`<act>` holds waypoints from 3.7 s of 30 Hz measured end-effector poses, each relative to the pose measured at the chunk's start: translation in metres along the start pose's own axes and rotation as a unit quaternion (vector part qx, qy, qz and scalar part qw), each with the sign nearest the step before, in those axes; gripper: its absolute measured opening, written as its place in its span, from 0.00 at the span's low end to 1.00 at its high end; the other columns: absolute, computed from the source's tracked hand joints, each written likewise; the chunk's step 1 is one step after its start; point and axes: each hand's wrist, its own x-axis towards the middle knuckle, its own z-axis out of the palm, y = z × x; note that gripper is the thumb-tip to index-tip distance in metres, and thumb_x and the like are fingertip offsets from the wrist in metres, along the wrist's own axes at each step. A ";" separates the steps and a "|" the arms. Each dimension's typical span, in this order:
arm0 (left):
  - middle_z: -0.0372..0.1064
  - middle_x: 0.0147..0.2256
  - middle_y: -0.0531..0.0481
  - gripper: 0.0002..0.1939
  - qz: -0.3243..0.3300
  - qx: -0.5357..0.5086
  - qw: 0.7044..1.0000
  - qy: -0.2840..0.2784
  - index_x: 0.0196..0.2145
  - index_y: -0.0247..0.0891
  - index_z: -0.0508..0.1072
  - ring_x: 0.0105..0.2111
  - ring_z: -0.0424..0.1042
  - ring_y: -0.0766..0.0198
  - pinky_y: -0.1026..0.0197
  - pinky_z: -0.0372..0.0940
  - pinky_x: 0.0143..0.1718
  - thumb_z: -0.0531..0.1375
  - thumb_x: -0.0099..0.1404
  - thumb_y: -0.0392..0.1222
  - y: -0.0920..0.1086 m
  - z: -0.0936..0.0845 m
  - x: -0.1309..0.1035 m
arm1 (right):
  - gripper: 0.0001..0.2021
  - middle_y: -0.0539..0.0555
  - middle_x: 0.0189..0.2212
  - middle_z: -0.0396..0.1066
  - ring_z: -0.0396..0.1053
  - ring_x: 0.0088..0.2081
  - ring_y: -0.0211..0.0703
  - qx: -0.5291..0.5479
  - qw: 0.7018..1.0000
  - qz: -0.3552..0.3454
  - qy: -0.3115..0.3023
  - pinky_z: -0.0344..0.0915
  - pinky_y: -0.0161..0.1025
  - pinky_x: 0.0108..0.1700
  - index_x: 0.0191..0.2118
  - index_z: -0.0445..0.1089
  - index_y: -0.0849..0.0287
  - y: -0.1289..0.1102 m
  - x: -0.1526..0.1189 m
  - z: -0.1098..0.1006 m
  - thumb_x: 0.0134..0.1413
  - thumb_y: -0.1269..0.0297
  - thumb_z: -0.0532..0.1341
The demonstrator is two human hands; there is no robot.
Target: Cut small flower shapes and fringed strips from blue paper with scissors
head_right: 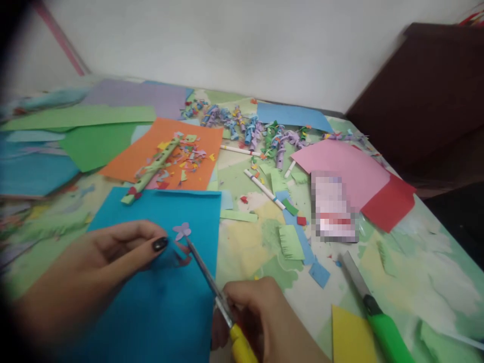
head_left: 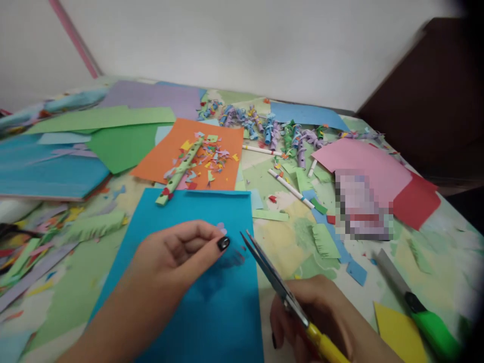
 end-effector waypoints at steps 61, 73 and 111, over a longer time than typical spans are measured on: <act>0.72 0.25 0.50 0.08 0.060 -0.099 0.991 -0.070 0.26 0.36 0.71 0.33 0.73 0.59 0.61 0.64 0.35 0.64 0.54 0.42 -0.001 0.002 -0.001 | 0.23 0.42 0.17 0.47 0.44 0.21 0.33 -0.129 0.991 -0.033 -0.018 0.40 0.34 0.20 0.21 0.55 0.58 -0.003 0.007 -0.003 0.37 0.52 0.69; 0.75 0.28 0.45 0.08 0.069 -0.101 0.990 -0.064 0.26 0.36 0.72 0.32 0.74 0.57 0.60 0.66 0.30 0.64 0.52 0.43 0.003 0.002 -0.005 | 0.22 0.43 0.17 0.47 0.45 0.21 0.33 -0.133 0.991 -0.031 -0.008 0.41 0.33 0.19 0.21 0.55 0.58 -0.002 0.009 -0.003 0.37 0.52 0.69; 0.75 0.31 0.45 0.07 0.055 -0.115 0.988 -0.082 0.29 0.35 0.72 0.34 0.73 0.58 0.60 0.63 0.35 0.63 0.55 0.42 0.002 0.001 -0.004 | 0.26 0.42 0.17 0.43 0.41 0.21 0.32 -0.141 0.989 -0.032 -0.011 0.38 0.34 0.20 0.19 0.53 0.58 -0.008 0.010 -0.002 0.34 0.51 0.72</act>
